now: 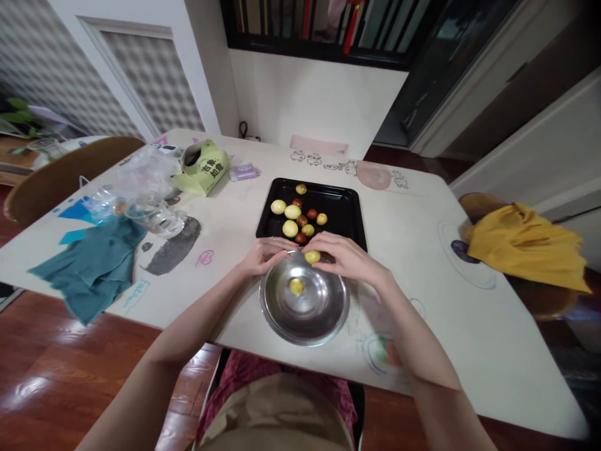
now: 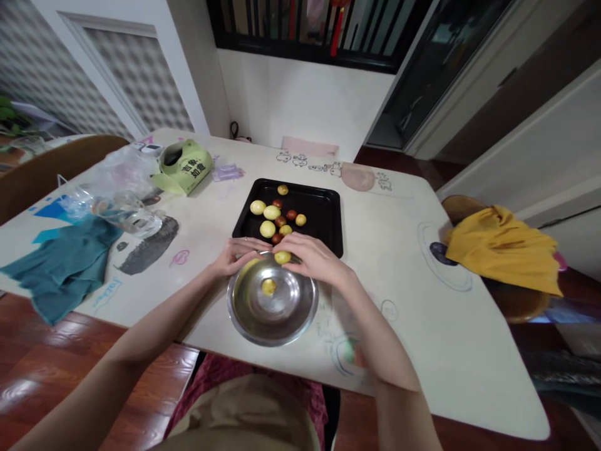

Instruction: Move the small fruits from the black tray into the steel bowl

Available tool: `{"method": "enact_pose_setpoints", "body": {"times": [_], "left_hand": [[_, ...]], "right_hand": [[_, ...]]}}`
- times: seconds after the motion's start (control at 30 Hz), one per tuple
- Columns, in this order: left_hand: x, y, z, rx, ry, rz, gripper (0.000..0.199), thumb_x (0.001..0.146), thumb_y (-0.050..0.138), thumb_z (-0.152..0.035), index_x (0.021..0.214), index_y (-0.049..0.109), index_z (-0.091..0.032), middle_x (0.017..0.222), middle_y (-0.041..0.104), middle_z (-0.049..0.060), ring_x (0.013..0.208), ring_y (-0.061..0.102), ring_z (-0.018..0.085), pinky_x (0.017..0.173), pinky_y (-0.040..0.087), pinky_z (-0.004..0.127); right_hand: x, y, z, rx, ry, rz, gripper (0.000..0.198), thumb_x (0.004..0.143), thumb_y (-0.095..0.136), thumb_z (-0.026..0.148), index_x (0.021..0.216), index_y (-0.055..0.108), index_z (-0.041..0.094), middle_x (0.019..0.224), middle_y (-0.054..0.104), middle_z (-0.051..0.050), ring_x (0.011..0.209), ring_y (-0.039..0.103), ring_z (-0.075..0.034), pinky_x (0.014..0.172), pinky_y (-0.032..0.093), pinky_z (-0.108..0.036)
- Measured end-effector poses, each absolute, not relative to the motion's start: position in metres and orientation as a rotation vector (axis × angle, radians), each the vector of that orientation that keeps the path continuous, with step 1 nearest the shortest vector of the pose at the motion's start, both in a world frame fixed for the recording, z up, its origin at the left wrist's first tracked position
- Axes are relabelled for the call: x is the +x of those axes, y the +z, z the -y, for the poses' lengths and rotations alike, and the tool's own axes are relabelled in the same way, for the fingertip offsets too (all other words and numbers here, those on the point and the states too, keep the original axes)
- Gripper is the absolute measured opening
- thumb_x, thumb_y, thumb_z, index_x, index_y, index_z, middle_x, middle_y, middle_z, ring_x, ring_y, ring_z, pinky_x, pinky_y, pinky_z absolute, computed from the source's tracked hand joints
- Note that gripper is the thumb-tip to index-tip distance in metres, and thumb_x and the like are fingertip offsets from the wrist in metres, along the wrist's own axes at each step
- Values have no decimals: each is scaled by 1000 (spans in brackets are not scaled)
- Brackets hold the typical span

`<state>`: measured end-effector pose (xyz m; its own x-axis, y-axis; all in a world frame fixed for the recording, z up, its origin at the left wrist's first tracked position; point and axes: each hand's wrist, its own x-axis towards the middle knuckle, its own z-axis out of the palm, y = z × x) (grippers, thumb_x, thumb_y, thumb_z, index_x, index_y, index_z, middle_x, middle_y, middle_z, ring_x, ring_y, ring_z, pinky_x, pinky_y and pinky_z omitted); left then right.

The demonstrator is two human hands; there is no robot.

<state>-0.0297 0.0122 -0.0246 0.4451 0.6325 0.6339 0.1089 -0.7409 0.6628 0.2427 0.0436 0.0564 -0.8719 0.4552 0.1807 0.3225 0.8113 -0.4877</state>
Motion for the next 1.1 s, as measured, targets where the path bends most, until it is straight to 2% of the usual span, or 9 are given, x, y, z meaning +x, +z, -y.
{"method": "enact_pose_setpoints", "body": {"times": [0.2, 0.57, 0.77, 0.9, 1.0, 1.1], "left_hand": [[-30, -25, -13, 2180, 1270, -616, 32, 108, 55, -31, 105, 84, -17, 118, 81, 17, 116, 78, 29, 100, 64, 45], [-30, -26, -14, 2190, 1291, -615, 32, 108, 55, -30, 105, 84, -17, 113, 83, 16, 114, 79, 29, 99, 65, 45], [-31, -26, -13, 2186, 1256, -635, 34, 108, 54, -33, 104, 84, -17, 116, 82, 17, 115, 78, 30, 101, 64, 47], [-30, -26, -13, 2180, 1269, -637, 31, 107, 56, -31, 105, 84, -17, 116, 82, 16, 114, 79, 30, 99, 64, 47], [-30, -27, -13, 2178, 1272, -634, 30, 107, 57, -29, 103, 84, -17, 116, 82, 16, 115, 78, 29, 99, 64, 46], [-29, -28, -13, 2184, 1275, -630, 31, 108, 54, -27, 106, 83, -18, 116, 82, 15, 116, 77, 29, 100, 64, 47]], "right_hand": [[230, 45, -37, -549, 789, 2862, 19, 95, 71, 16, 113, 71, 22, 113, 74, -6, 107, 68, -23, 96, 51, -37], [221, 47, -22, -672, 687, 2959, 21, 90, 62, -1, 91, 67, 20, 103, 74, -5, 99, 67, -21, 91, 44, -33], [221, 46, -22, -708, 670, 2974, 22, 90, 62, 0, 95, 68, 21, 107, 75, -5, 103, 69, -22, 94, 45, -34], [230, 51, -34, -668, 658, 2878, 19, 96, 62, 9, 106, 71, 23, 110, 75, -5, 105, 69, -23, 96, 47, -37], [241, 46, -51, -764, 513, 2716, 20, 103, 54, 16, 112, 71, 22, 113, 75, -8, 108, 68, -25, 99, 51, -41], [251, 30, -72, -946, 296, 2563, 32, 102, 48, 12, 127, 68, 20, 130, 71, -14, 122, 64, -30, 106, 53, -49]]}}
